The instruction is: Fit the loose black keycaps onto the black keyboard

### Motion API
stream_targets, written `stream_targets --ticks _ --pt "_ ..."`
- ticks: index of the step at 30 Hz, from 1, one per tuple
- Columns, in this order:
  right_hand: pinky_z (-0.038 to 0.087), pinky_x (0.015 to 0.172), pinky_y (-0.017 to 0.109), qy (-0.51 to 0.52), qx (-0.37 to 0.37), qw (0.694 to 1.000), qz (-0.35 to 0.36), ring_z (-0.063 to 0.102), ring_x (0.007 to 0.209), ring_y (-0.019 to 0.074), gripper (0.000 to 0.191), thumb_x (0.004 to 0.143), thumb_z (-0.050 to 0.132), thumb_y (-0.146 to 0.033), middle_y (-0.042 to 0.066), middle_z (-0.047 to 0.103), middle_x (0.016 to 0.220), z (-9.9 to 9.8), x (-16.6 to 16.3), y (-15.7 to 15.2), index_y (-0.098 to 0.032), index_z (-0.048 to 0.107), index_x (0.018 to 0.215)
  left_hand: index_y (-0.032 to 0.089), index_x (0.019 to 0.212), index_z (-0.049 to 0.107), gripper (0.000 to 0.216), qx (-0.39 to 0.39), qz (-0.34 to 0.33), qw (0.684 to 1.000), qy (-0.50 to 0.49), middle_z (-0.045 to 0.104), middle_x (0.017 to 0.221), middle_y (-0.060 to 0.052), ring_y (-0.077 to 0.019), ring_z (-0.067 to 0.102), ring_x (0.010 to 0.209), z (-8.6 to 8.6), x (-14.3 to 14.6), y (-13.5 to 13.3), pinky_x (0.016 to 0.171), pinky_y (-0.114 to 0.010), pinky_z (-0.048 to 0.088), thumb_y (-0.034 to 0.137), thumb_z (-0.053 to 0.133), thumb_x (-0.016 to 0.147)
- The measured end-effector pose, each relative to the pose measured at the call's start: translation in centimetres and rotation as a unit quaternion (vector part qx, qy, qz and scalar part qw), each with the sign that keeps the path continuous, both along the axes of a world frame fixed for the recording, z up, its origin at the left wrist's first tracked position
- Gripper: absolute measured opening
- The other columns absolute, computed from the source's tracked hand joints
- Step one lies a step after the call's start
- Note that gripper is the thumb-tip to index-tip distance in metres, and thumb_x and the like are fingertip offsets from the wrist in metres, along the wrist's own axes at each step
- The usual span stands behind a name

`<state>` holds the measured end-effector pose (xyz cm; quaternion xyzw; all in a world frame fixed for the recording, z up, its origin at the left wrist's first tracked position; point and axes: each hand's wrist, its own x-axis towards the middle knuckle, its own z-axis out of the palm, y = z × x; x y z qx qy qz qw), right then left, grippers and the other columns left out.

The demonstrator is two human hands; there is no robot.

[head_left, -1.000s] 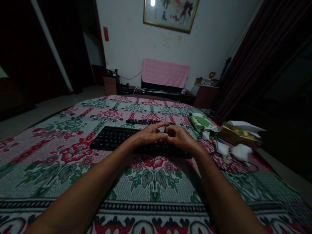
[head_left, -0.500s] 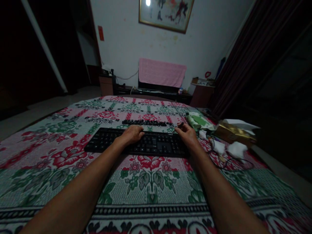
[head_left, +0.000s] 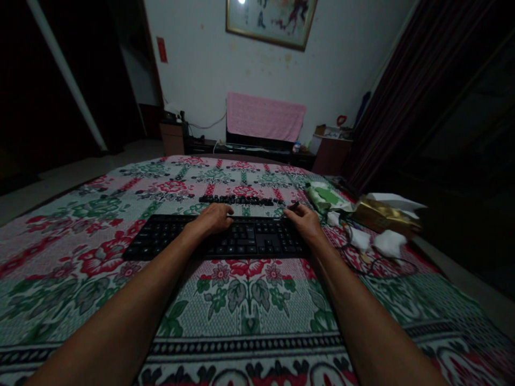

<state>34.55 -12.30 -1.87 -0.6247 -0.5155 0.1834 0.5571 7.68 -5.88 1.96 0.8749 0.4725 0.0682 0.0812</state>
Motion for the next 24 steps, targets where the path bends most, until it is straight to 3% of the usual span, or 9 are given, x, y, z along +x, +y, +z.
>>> stream_targets --ticks 5,10,17,20,24 --pt "0.046 0.072 0.030 0.000 0.025 0.999 -0.031 0.060 0.076 0.0175 0.040 0.061 0.067 -0.046 0.004 0.066 0.080 0.3 1.0 -0.1 -0.015 0.060 0.085 0.018 0.119 0.060 0.043 0.041 -0.039 0.997 -0.052 0.063 0.119 -0.010 -0.0245 0.056 0.113 -0.3 0.9 -0.6 0.098 -0.033 0.040 0.033 0.045 0.082" --pt "0.046 0.060 0.027 0.057 -0.012 0.998 -0.014 0.060 0.068 0.0162 0.042 0.061 0.067 -0.047 0.002 0.064 0.073 0.1 2.1 -0.4 -0.016 0.056 0.087 0.016 0.116 0.061 0.042 0.051 -0.091 0.990 -0.095 0.063 0.118 -0.010 -0.0231 0.056 0.112 -1.6 2.2 -0.7 0.096 -0.031 0.040 0.035 0.041 0.085" --pt "0.046 0.070 0.032 -0.001 0.006 1.000 -0.010 0.060 0.072 0.0164 0.048 0.060 0.068 -0.048 0.003 0.064 0.079 0.2 1.8 -0.7 -0.014 0.060 0.094 0.020 0.108 0.064 0.036 0.036 -0.100 0.991 -0.076 0.067 0.110 -0.008 -0.0231 0.059 0.105 -2.1 2.7 -1.1 0.090 -0.032 0.044 0.032 0.039 0.086" --pt "0.047 0.069 0.031 -0.013 0.007 1.000 0.020 0.059 0.071 0.0157 0.042 0.063 0.068 -0.046 0.002 0.064 0.078 1.0 0.7 -0.7 -0.015 0.061 0.090 0.020 0.111 0.063 0.037 0.026 -0.088 0.993 -0.077 0.066 0.112 -0.008 -0.0230 0.059 0.106 -2.0 2.7 -1.4 0.091 -0.032 0.043 0.032 0.040 0.085" --pt "0.047 0.066 0.029 -0.006 -0.017 0.993 0.117 0.059 0.070 0.0147 0.040 0.062 0.070 -0.044 0.001 0.064 0.077 2.0 -1.9 0.1 -0.017 0.061 0.090 0.021 0.110 0.063 0.035 0.025 -0.084 0.993 -0.078 0.067 0.110 -0.007 -0.0221 0.060 0.104 -2.0 2.8 -1.5 0.089 -0.031 0.044 0.032 0.040 0.086"
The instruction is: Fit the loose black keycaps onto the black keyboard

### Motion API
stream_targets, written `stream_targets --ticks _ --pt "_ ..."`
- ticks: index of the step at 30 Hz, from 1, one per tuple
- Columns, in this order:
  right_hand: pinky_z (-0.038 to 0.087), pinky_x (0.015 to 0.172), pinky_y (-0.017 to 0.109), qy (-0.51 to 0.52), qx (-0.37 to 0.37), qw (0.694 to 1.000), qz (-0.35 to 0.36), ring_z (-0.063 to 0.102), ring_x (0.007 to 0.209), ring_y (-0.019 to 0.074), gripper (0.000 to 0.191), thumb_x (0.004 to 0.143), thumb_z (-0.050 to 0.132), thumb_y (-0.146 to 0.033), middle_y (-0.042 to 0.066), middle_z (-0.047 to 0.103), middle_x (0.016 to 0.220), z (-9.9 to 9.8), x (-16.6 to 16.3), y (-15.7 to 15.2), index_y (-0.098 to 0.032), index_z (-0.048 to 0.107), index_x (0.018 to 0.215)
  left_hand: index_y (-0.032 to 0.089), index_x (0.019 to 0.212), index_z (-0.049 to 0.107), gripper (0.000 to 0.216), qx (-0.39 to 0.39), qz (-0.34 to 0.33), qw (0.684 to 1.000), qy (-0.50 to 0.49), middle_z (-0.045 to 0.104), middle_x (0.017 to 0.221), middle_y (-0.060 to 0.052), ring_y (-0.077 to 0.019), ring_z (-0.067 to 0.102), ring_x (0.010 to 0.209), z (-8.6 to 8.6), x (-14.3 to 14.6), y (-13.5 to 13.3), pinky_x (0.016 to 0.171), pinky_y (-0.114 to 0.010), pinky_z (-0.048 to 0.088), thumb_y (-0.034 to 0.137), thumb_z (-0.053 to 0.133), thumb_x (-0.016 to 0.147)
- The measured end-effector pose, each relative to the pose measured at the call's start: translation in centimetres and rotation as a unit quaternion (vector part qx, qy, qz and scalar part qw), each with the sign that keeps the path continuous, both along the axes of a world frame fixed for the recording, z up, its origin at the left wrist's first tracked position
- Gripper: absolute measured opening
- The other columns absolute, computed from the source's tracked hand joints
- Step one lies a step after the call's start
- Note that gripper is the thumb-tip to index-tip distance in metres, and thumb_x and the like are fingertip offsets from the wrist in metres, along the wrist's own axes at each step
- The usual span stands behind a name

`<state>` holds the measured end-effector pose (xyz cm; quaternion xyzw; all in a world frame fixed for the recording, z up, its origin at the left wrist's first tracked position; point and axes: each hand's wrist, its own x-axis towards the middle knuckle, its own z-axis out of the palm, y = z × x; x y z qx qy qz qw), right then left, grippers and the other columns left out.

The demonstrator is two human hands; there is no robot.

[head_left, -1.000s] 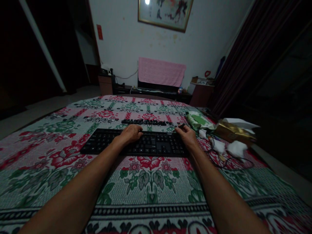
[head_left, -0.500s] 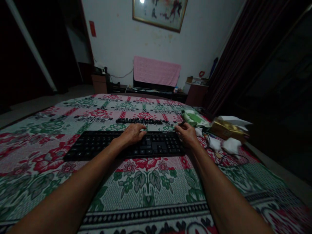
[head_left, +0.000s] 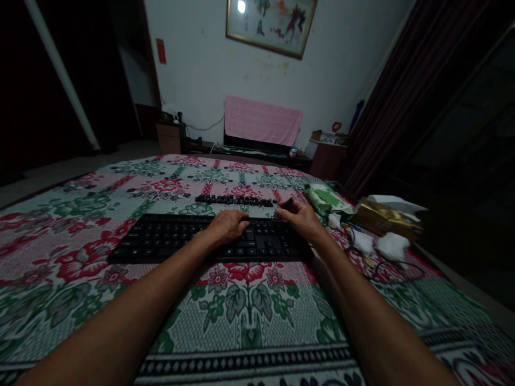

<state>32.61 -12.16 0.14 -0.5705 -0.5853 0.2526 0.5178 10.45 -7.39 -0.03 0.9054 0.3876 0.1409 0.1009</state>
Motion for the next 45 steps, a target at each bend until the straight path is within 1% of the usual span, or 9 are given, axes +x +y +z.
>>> stream_targets --ticks 3,6,13,19,26,30,35,39,45 --pt "0.047 0.065 0.028 -0.010 -0.022 0.997 0.069 0.059 0.068 0.0135 0.039 0.063 0.069 -0.042 0.000 0.064 0.075 0.1 -1.8 0.8 -0.017 0.060 0.092 0.023 0.109 0.064 0.034 0.000 0.000 1.000 -0.005 0.068 0.107 -0.006 -0.0219 0.060 0.102 -0.2 0.1 0.1 0.088 -0.032 0.044 0.031 0.041 0.085" --pt "0.047 0.065 0.027 -0.017 -0.030 0.995 0.097 0.059 0.068 0.0129 0.037 0.063 0.069 -0.040 0.000 0.064 0.076 0.0 -2.8 1.1 -0.017 0.060 0.091 0.023 0.109 0.064 0.033 0.001 0.004 1.000 -0.007 0.068 0.106 -0.006 -0.0223 0.061 0.101 -0.4 0.1 0.2 0.087 -0.032 0.044 0.031 0.041 0.085" --pt "0.047 0.068 0.026 -0.032 -0.036 0.993 0.109 0.060 0.072 0.0130 0.028 0.066 0.066 -0.035 0.001 0.066 0.082 0.2 -2.1 0.4 -0.018 0.061 0.087 0.021 0.102 0.066 0.032 0.002 0.000 1.000 -0.008 0.069 0.102 -0.010 -0.0252 0.061 0.099 -0.3 0.3 0.2 0.085 -0.035 0.044 0.030 0.040 0.085" --pt "0.045 0.058 0.025 -0.035 -0.049 0.991 0.118 0.057 0.060 0.0111 0.028 0.065 0.065 -0.034 -0.001 0.065 0.074 0.2 -2.9 0.8 -0.018 0.058 0.087 0.022 0.105 0.064 0.032 0.006 0.009 1.000 -0.003 0.068 0.106 -0.008 -0.0238 0.060 0.102 -0.2 0.3 0.0 0.088 -0.034 0.043 0.030 0.041 0.085" --pt "0.042 0.058 0.024 -0.120 -0.027 0.989 0.080 0.055 0.060 0.0125 0.019 0.068 0.062 -0.030 -0.003 0.060 0.064 0.5 -3.9 0.8 -0.019 0.059 0.082 0.023 0.103 0.066 0.029 -0.007 0.004 0.999 -0.034 0.069 0.102 -0.006 -0.0225 0.060 0.101 -0.3 0.2 0.1 0.090 -0.032 0.043 0.028 0.046 0.083" --pt "0.043 0.060 0.024 -0.136 -0.023 0.985 0.102 0.057 0.065 0.0137 0.011 0.068 0.060 -0.027 -0.002 0.063 0.067 0.6 -3.7 0.9 -0.018 0.062 0.075 0.023 0.109 0.065 0.033 -0.008 -0.009 0.999 -0.040 0.068 0.108 -0.005 -0.0219 0.059 0.105 -0.4 0.1 0.4 0.092 -0.031 0.043 0.027 0.045 0.083" --pt "0.044 0.063 0.025 -0.127 -0.004 0.983 0.131 0.058 0.067 0.0145 0.013 0.069 0.060 -0.028 -0.001 0.066 0.071 0.3 -3.2 1.1 -0.018 0.066 0.074 0.023 0.111 0.066 0.034 -0.009 -0.019 0.996 -0.087 0.067 0.111 -0.003 -0.0199 0.059 0.106 -0.2 0.7 0.2 0.093 -0.029 0.043 0.024 0.049 0.081" --pt "0.043 0.061 0.024 -0.111 -0.003 0.983 0.150 0.057 0.066 0.0132 0.016 0.071 0.058 -0.029 -0.001 0.065 0.071 0.3 -3.0 0.8 -0.016 0.067 0.076 0.023 0.108 0.067 0.034 -0.015 -0.035 0.995 -0.088 0.068 0.109 -0.002 -0.0192 0.060 0.104 -0.1 1.0 0.2 0.092 -0.028 0.044 0.021 0.048 0.080" --pt "0.042 0.060 0.023 -0.158 -0.012 0.975 0.157 0.055 0.066 0.0132 0.017 0.072 0.058 -0.029 -0.001 0.063 0.070 0.4 -2.7 0.9 -0.015 0.068 0.076 0.022 0.104 0.069 0.032 -0.020 -0.021 0.996 -0.089 0.070 0.104 -0.001 -0.0181 0.062 0.099 -0.5 0.9 0.7 0.091 -0.026 0.044 0.019 0.049 0.079"
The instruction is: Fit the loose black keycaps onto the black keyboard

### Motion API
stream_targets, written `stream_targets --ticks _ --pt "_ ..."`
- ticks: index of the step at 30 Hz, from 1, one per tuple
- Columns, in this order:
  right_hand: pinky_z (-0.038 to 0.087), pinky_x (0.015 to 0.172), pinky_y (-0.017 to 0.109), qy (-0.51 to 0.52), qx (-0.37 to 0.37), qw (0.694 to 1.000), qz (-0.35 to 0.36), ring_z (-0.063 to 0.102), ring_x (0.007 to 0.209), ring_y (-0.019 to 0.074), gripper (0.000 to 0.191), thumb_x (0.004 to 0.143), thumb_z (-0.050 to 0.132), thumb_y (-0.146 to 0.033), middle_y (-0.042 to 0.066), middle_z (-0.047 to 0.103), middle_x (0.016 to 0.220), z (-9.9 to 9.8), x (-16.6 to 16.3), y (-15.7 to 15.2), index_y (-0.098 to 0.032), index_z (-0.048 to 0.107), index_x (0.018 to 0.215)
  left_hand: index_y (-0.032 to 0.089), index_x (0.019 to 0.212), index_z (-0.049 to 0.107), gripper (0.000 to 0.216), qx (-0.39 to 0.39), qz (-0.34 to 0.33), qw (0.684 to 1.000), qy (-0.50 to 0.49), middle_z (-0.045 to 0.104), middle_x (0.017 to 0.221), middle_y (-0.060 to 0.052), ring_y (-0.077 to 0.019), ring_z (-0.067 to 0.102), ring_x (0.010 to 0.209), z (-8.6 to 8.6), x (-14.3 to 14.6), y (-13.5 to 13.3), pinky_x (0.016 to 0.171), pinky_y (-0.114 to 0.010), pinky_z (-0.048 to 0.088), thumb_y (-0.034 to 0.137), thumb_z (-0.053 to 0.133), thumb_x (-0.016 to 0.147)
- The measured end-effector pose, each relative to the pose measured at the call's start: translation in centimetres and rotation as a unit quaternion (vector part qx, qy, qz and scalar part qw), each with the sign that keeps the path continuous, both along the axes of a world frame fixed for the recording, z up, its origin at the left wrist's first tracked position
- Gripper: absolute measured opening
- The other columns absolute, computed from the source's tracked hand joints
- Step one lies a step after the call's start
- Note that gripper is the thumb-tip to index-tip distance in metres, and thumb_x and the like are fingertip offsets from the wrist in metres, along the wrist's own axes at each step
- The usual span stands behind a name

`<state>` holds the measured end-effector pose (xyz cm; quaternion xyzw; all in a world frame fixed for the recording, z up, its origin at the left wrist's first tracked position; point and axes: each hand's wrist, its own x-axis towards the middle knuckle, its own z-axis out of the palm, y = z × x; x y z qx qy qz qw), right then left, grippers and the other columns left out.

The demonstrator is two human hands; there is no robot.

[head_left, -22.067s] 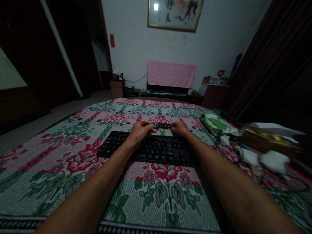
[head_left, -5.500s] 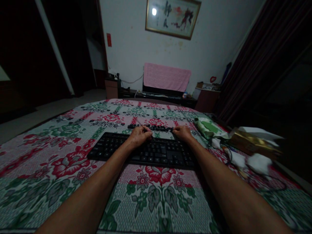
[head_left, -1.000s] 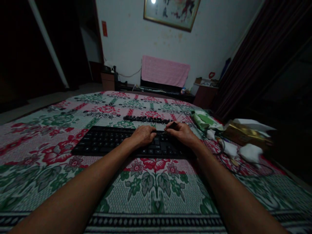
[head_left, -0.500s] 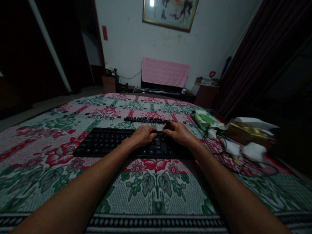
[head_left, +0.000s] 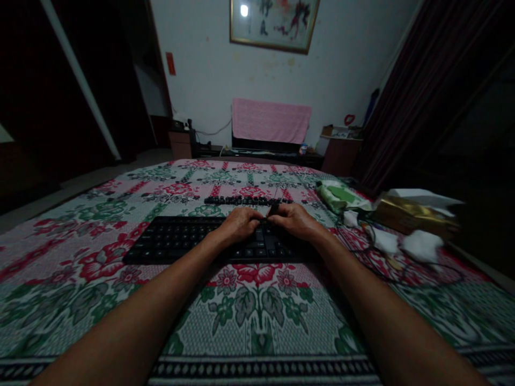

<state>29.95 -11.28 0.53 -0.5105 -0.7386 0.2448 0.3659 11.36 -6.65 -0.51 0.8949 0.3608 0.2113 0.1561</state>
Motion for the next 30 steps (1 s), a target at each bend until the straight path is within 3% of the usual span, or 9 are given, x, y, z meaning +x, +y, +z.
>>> stream_targets --ticks 18,26,30 --pt "0.039 0.062 0.022 -0.059 0.063 0.996 0.012 0.056 0.069 0.0137 0.017 0.077 0.055 -0.027 -0.001 0.065 0.071 -0.9 0.1 0.0 -0.017 0.069 0.078 0.021 0.101 0.070 0.031 0.006 0.015 0.999 0.031 0.069 0.106 -0.002 -0.0186 0.061 0.102 0.0 -0.2 -0.1 0.092 -0.027 0.044 0.017 0.050 0.078" --pt "0.037 0.059 0.022 -0.152 0.084 0.983 -0.060 0.054 0.065 0.0131 0.012 0.077 0.053 -0.019 0.001 0.064 0.070 -0.3 -1.0 0.2 -0.015 0.064 0.077 0.021 0.103 0.069 0.032 0.006 -0.005 1.000 0.029 0.070 0.104 -0.002 -0.0182 0.061 0.101 0.0 -0.3 0.1 0.089 -0.026 0.045 0.019 0.047 0.080" --pt "0.039 0.059 0.021 -0.116 0.058 0.990 -0.056 0.056 0.067 0.0125 0.013 0.075 0.054 -0.019 0.001 0.066 0.077 0.0 -1.4 0.2 -0.015 0.064 0.083 0.021 0.103 0.069 0.033 0.003 -0.005 1.000 0.029 0.069 0.106 -0.001 -0.0181 0.061 0.102 0.3 -0.4 -0.1 0.089 -0.026 0.044 0.019 0.047 0.078"
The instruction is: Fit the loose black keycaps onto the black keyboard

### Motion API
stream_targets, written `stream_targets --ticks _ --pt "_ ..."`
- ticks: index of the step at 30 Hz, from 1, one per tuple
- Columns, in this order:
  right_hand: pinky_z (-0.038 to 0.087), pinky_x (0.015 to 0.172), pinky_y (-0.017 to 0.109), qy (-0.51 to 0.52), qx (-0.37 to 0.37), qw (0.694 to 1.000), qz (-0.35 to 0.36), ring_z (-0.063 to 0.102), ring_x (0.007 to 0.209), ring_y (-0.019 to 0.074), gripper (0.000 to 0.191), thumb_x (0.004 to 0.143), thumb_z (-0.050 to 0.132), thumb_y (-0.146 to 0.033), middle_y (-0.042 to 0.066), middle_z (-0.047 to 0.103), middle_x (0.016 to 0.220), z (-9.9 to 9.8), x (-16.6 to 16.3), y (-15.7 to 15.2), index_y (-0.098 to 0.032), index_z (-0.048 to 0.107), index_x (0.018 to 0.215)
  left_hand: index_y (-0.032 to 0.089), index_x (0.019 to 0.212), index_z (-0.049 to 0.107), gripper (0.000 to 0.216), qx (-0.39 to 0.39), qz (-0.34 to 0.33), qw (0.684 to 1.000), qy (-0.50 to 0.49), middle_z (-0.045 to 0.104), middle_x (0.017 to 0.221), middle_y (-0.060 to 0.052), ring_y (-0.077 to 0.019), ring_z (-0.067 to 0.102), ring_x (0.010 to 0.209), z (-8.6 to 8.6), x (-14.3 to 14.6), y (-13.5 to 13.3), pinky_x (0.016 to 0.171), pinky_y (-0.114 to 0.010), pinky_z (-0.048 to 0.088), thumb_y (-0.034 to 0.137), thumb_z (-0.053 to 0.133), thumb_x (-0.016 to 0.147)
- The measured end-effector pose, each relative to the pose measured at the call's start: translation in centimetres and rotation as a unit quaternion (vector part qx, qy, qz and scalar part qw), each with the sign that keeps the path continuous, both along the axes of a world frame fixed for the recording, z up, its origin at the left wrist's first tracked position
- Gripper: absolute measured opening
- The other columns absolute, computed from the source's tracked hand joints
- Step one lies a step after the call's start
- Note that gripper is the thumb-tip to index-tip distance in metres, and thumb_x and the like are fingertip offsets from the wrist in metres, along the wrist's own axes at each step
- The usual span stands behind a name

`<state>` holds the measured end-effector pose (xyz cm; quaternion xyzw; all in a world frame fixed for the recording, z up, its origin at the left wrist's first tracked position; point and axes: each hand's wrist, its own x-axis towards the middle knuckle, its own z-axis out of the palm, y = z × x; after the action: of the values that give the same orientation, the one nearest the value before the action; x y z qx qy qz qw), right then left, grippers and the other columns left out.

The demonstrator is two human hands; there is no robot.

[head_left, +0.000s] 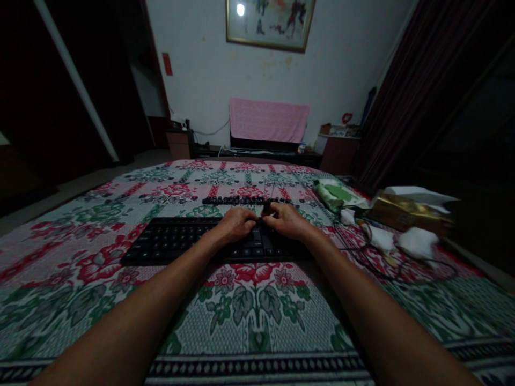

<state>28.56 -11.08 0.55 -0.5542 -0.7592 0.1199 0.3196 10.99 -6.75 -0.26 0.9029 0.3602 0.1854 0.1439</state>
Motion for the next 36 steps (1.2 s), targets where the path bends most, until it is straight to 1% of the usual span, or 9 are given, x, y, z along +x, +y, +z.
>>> stream_targets --ticks 4,9,12,15,19,21,24,30,36 --pt "0.041 0.061 0.022 0.049 -0.003 0.999 0.001 0.058 0.069 0.0129 0.019 0.075 0.059 -0.030 0.001 0.067 0.079 0.4 -0.5 -0.1 -0.015 0.064 0.086 0.022 0.101 0.070 0.033 -0.002 -0.006 1.000 0.007 0.070 0.105 -0.001 -0.0188 0.062 0.101 0.3 0.0 -0.2 0.088 -0.027 0.044 0.018 0.046 0.078" --pt "0.039 0.063 0.023 0.003 0.040 0.994 -0.097 0.057 0.069 0.0137 0.014 0.077 0.054 -0.024 0.003 0.066 0.076 0.6 -1.4 -0.3 -0.016 0.063 0.084 0.021 0.102 0.069 0.032 0.002 0.006 1.000 0.008 0.070 0.105 -0.001 -0.0180 0.061 0.102 0.1 0.1 -0.1 0.089 -0.025 0.044 0.020 0.047 0.079" --pt "0.038 0.062 0.023 0.002 0.056 0.990 -0.128 0.055 0.066 0.0137 0.015 0.079 0.050 -0.023 0.004 0.064 0.075 0.0 -1.6 -0.2 -0.016 0.060 0.087 0.021 0.102 0.069 0.032 0.003 0.001 1.000 0.000 0.070 0.104 -0.001 -0.0171 0.061 0.101 -0.1 0.1 0.0 0.089 -0.024 0.043 0.019 0.048 0.079" --pt "0.037 0.059 0.023 0.036 0.051 0.988 -0.144 0.053 0.062 0.0134 0.014 0.080 0.046 -0.024 0.003 0.062 0.073 -0.6 -1.6 0.1 -0.016 0.057 0.085 0.021 0.098 0.070 0.030 -0.002 -0.015 1.000 -0.017 0.070 0.100 -0.001 -0.0174 0.062 0.096 -0.2 0.0 0.0 0.085 -0.025 0.044 0.023 0.047 0.080" --pt "0.036 0.058 0.024 0.076 0.049 0.984 -0.152 0.052 0.061 0.0136 0.012 0.080 0.045 -0.026 0.002 0.060 0.070 -1.2 -1.5 0.3 -0.018 0.054 0.081 0.021 0.094 0.071 0.030 -0.022 -0.034 0.998 -0.037 0.071 0.092 -0.002 -0.0181 0.064 0.087 -0.1 -0.2 -0.1 0.079 -0.026 0.046 0.036 0.048 0.081" --pt "0.036 0.058 0.024 0.095 0.049 0.981 -0.162 0.052 0.061 0.0138 0.012 0.079 0.045 -0.027 0.002 0.060 0.070 -1.3 -1.3 0.5 -0.018 0.053 0.080 0.020 0.095 0.071 0.032 -0.028 -0.034 0.998 -0.041 0.071 0.094 -0.002 -0.0183 0.063 0.087 -0.2 -0.3 -0.1 0.080 -0.026 0.046 0.040 0.051 0.080" --pt "0.037 0.058 0.025 0.136 0.048 0.973 -0.181 0.052 0.061 0.0141 0.015 0.079 0.043 -0.029 0.002 0.060 0.068 -1.6 -1.0 0.8 -0.018 0.053 0.076 0.020 0.098 0.070 0.033 -0.024 -0.027 0.999 -0.039 0.071 0.098 -0.003 -0.0191 0.063 0.091 -0.3 -0.3 -0.1 0.081 -0.026 0.045 0.039 0.052 0.079" --pt "0.039 0.059 0.024 0.197 0.054 0.966 -0.158 0.053 0.061 0.0137 0.016 0.077 0.045 -0.033 0.000 0.059 0.063 -1.6 -0.7 0.8 -0.019 0.052 0.075 0.021 0.107 0.067 0.036 -0.020 -0.010 0.999 -0.038 0.069 0.106 -0.004 -0.0208 0.062 0.099 -0.3 0.1 -0.3 0.085 -0.028 0.045 0.037 0.054 0.078" --pt "0.043 0.062 0.025 0.258 0.067 0.956 -0.125 0.057 0.064 0.0139 0.019 0.076 0.049 -0.038 0.002 0.062 0.069 -0.8 -1.5 0.4 -0.019 0.051 0.078 0.024 0.110 0.066 0.035 -0.010 -0.006 0.996 -0.085 0.069 0.106 -0.001 -0.0189 0.063 0.097 -0.2 0.4 -0.6 0.084 -0.026 0.046 0.035 0.053 0.079"
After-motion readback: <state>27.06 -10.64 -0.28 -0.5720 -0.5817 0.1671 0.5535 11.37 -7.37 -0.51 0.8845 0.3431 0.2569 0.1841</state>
